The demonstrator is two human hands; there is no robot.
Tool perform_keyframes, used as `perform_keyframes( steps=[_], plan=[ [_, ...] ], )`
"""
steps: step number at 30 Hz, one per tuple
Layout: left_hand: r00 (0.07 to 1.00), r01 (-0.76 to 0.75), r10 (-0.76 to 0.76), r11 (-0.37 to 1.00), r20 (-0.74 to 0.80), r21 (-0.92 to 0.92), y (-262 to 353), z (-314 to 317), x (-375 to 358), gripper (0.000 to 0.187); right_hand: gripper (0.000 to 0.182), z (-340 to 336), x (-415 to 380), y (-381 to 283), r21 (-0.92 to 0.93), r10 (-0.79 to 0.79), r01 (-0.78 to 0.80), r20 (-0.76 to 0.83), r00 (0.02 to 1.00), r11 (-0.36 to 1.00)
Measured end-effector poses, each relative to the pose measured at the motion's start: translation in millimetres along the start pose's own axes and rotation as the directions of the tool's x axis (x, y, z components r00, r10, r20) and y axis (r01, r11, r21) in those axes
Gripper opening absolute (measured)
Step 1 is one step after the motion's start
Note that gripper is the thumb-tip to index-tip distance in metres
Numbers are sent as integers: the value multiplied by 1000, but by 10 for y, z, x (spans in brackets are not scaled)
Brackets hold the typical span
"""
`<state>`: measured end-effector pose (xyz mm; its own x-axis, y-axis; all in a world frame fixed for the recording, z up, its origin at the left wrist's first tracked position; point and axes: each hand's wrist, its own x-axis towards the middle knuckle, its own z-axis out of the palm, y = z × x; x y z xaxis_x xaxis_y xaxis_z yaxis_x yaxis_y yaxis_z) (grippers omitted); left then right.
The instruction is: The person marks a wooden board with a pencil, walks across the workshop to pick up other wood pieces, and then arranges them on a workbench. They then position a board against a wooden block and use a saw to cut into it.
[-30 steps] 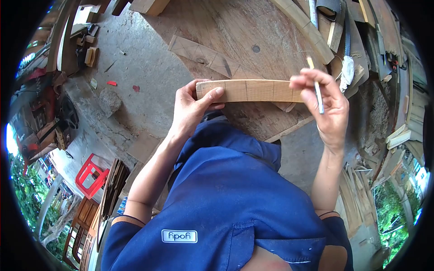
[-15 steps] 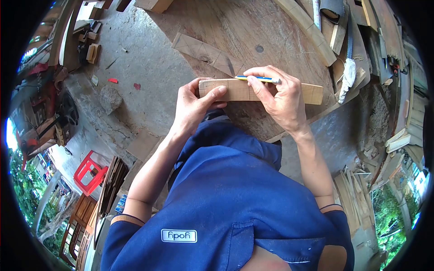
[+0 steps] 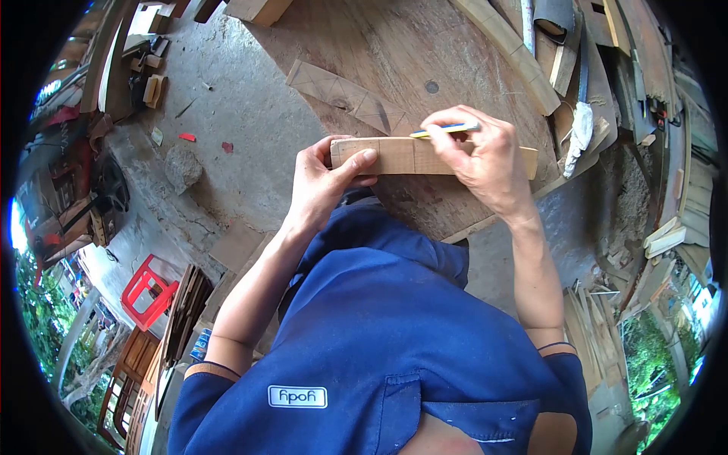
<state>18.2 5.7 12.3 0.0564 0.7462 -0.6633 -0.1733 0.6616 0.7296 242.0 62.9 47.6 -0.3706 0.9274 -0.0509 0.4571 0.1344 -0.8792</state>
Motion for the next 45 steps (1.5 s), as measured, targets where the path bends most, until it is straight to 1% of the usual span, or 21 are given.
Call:
perform_keyframes(
  steps=[2, 6, 9, 11, 13, 15, 17, 19, 23, 25, 29, 30, 32, 33, 35, 36, 39, 40, 41, 43, 45],
  plan=[
    [1000, 12, -12, 999, 6, -30, -2, 2, 11, 41, 4, -94, -42, 27, -20, 40, -41, -48, 998, 999],
    [1000, 11, -10, 999, 11, -30, -5, 0, 15, 41, 5, -119, -56, 46, -16, 42, -43, -62, 997, 999],
    [1000, 0, 0, 1000, 6, -23, -2, 6, 6, 41, 5, -32, -11, 27, -8, 39, -40, -109, 993, 999],
    [1000, 2, -2, 1000, 4, -6, -12, 0, 4, 36, 5, 43, 5, 63, 37, -36, 40, -107, 994, 999],
    [1000, 3, -3, 1000, 4, -17, -8, -1, 8, 38, 4, 83, 24, 2, 1, -30, 31, -103, 994, 1000],
    [1000, 8, -7, 999, 7, -32, -7, 6, 8, 40, 7, 103, 34, -24, -50, -67, 67, 0, 998, 997],
    [1000, 5, -5, 1000, -4, -15, 5, 10, 3, 39, 5, 174, 34, 18, -47, -89, 88, -23, 996, 995],
    [1000, -1, 1, 1000, -4, -4, 0, 8, 0, 38, 4, 187, 42, 32, -73, -161, 158, -33, 986, 985],
    [1000, -5, 5, 1000, 3, -12, -12, 1, 2, 36, 5, 37, -14, 5, -137, -191, 184, -36, 981, 973],
    [1000, 1, -1, 1000, 6, -22, -4, -6, 9, 38, 3, -75, -63, 7, -164, -112, 96, -87, 990, 982],
    [1000, -2, 2, 1000, 16, -28, -8, -6, 9, 40, 4, -148, -112, 17, -217, -85, 66, -82, 993, 974],
    [1000, -3, 4, 1000, 19, -27, -10, -2, 11, 40, 4, -122, -109, 17, -218, -86, 65, -85, 993, 974],
    [1000, 0, 0, 1000, 14, -31, -9, -3, 9, 39, 5, 14, -73, 10, -122, -121, 108, -101, 987, 987],
    [1000, -2, 2, 1000, 16, -26, -6, -4, 9, 39, 5, 101, -54, 27, -121, -121, 108, -107, 987, 987],
    [1000, 1, 0, 1000, 5, -30, -4, 2, 9, 38, 5, 262, -9, 60, -59, -223, 218, -108, 969, 974],
    [1000, -1, 1, 1000, 9, -26, -3, 3, 11, 38, 5, 290, 20, 50, -80, -268, 260, -112, 957, 962],
    [1000, 9, -9, 999, 8, -31, 1, -1, 8, 37, 4, 237, 7, 68, -111, -252, 242, -87, 964, 964],
    [1000, 4, -4, 1000, 4, -26, 3, 2, 5, 37, 2, 180, -17, 50, -86, -220, 211, -113, 969, 974],
    [1000, -1, 1, 1000, -1, -23, 2, 6, 2, 36, 2, 80, -54, 30, -87, -221, 212, -110, 969, 973],
    [1000, -2, 2, 1000, 0, -18, 0, 12, -1, 37, 3, -156, -140, 37, -210, -80, 63, -73, 994, 976],
    [1000, -6, 6, 1000, 5, -8, -2, 8, -4, 38, 3, -294, -198, 157, -408, -166, 122, -74, 983, 905]
  ],
)
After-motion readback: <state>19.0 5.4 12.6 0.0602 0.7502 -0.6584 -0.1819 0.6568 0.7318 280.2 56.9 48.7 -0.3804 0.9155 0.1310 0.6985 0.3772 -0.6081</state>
